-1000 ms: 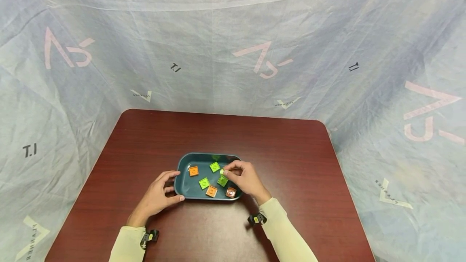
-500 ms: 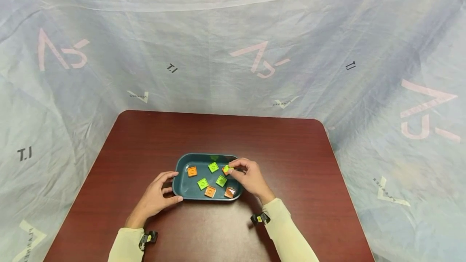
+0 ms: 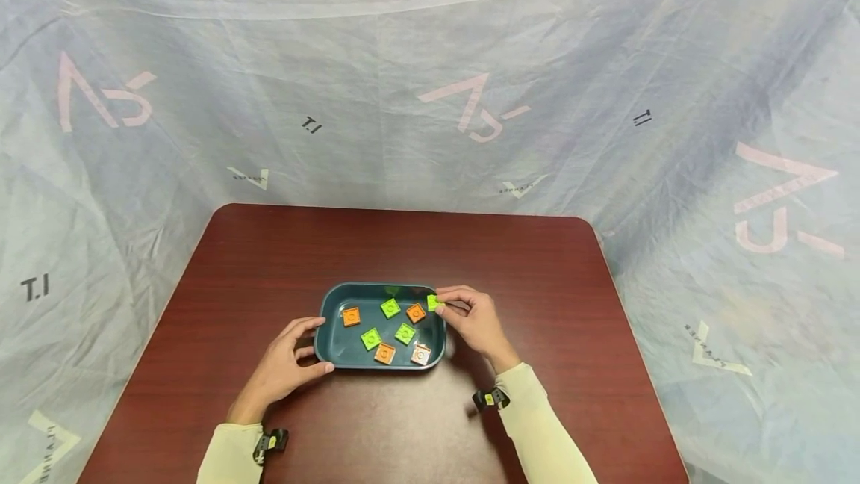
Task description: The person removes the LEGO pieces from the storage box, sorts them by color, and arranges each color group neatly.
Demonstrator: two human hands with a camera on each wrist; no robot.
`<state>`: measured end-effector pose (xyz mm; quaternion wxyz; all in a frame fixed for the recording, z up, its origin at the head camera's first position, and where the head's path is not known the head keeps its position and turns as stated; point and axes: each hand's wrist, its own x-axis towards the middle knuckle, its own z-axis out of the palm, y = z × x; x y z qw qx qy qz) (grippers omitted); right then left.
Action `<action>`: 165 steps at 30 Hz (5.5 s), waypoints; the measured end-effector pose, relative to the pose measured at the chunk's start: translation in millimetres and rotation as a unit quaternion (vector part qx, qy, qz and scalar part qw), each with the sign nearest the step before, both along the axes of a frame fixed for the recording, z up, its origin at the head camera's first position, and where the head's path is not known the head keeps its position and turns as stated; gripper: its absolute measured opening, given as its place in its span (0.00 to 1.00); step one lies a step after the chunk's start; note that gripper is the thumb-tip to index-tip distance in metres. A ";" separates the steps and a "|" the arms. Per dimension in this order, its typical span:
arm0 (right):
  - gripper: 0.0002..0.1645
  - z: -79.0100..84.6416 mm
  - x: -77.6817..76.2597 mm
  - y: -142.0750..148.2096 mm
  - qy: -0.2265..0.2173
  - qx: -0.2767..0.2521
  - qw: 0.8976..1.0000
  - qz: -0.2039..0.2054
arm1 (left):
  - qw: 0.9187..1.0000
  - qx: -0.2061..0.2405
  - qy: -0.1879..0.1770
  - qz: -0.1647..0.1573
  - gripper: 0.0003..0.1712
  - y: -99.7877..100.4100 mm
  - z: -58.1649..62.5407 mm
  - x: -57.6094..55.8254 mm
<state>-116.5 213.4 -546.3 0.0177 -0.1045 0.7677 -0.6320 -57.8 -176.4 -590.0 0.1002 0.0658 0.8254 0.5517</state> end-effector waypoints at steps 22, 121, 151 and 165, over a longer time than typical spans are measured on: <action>0.26 -10.7 -18.3 42.9 -0.010 0.026 0.998 -0.064 | 1.000 0.007 0.016 0.001 0.54 0.4 -0.7 1.7; 0.21 -76.9 -53.7 78.3 -0.051 0.197 0.973 -0.110 | 0.999 0.022 -0.016 0.018 0.52 -0.5 -1.0 3.7; 0.26 -35.1 -42.7 56.0 -0.051 0.099 0.991 -0.069 | 0.999 0.023 -0.017 0.017 0.52 -0.9 -0.4 3.0; 0.23 -15.6 -27.6 35.6 -0.048 0.071 0.995 -0.041 | 1.000 0.016 -0.009 0.016 0.51 0.7 -0.8 1.5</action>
